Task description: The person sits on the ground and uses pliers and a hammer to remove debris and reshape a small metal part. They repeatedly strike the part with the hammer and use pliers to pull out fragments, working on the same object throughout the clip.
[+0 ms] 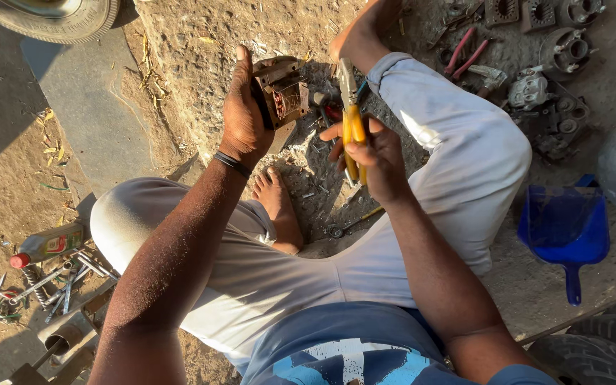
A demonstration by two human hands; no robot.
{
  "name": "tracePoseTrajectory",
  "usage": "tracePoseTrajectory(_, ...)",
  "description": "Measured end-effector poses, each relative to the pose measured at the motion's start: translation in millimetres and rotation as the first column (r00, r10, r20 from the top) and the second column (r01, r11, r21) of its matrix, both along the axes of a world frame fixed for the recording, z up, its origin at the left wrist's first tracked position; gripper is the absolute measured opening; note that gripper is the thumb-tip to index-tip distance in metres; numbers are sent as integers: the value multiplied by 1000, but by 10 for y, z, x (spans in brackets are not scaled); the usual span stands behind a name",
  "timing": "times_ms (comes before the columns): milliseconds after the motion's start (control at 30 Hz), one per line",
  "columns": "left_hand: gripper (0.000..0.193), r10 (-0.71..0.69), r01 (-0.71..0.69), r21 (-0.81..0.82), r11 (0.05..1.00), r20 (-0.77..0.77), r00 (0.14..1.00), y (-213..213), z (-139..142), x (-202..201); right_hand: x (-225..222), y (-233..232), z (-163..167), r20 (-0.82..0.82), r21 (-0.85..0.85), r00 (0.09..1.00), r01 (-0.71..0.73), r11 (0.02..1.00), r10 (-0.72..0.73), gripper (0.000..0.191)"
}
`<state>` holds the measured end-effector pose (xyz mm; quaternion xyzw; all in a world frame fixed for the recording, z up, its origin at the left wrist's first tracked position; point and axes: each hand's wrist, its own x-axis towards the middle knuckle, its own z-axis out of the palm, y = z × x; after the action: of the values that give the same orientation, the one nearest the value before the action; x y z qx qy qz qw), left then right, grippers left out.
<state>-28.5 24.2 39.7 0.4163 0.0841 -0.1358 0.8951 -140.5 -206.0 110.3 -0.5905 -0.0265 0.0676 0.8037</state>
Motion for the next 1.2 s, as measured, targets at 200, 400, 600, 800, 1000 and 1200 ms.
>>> tracePoseTrajectory(200,83,-11,11,-1,1000,10,1000,-22,356,-16,-25,42,155,-204,177,951,-199,964,234,31)
tracePoseTrajectory(400,79,-145,154,-83,985,105,984,90,874,-9,-62,9,227,-118,611,794,-415,674,596,31)
tracePoseTrajectory(600,82,-214,233,-85,969,189,958,129,1089,-52,-74,110,248,-141,753,735,-356,554,663,33)
tracePoseTrajectory(800,82,-199,193,47,980,215,956,148,1051,-72,-128,193,262,-95,799,729,-351,489,678,25)
tracePoseTrajectory(1000,72,-44,13,215,976,137,990,173,991,-1,-146,384,126,-273,-92,892,-397,913,361,14)
tracePoseTrajectory(1200,73,-47,14,224,974,141,989,181,880,11,-153,414,-24,257,-662,934,-15,749,246,29)
